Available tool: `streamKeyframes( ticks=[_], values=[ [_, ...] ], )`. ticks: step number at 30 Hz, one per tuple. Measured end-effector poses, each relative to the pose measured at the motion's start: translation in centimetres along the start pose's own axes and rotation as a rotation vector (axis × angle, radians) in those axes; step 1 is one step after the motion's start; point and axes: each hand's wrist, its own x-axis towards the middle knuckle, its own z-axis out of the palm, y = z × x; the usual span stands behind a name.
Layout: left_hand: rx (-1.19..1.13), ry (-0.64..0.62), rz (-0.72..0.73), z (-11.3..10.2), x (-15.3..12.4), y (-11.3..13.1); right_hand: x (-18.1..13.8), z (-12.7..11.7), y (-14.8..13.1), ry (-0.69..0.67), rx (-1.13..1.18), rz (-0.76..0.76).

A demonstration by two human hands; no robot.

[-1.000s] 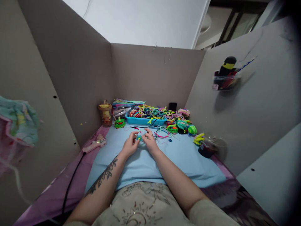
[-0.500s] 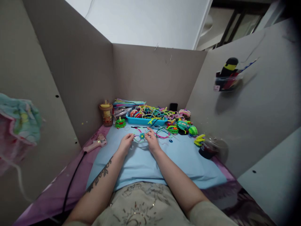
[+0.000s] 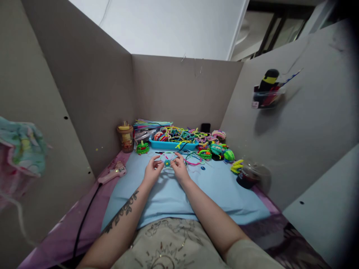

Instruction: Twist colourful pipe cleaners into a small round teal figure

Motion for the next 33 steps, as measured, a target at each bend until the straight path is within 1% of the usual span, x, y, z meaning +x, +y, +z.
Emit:
streamKeyframes(
  ticks=[3, 7, 10, 15, 21, 23, 28, 30, 33],
  values=[
    [-0.007, -0.052, -0.012, 0.4, -0.3, 0.3, -0.1, 0.2, -0.1, 0.006, -0.014, -0.007],
    [-0.014, -0.074, -0.029, 0.4, -0.4, 0.4, -0.2, 0.5, -0.2, -0.022, -0.027, -0.023],
    [-0.006, -0.091, -0.038, 0.4, -0.4, 0.5, -0.2, 0.6, 0.0, -0.016, -0.033, -0.015],
    [0.049, -0.101, -0.017, 0.4, -0.6, 0.7, -0.2, 0.7, 0.2, 0.049, -0.029, -0.007],
    [0.062, -0.1, 0.004, 0.5, -0.7, 1.1, -0.4, 0.7, -0.6, 0.209, -0.054, 0.021],
    [0.06, -0.095, 0.015, 0.5, -0.8, 1.2, -0.4, 0.6, -0.9, 0.211, -0.056, 0.003],
    [0.042, -0.095, 0.016, 0.5, -0.7, 1.0, -0.3, 0.5, -0.9, 0.167, -0.105, -0.051],
    [0.03, -0.098, 0.014, 0.5, -0.7, 0.9, -0.4, 0.6, -0.9, 0.193, -0.102, -0.057],
    [0.023, -0.095, 0.018, 0.5, -0.7, 0.9, -0.5, 0.7, -0.9, 0.242, -0.104, -0.028]
  ],
)
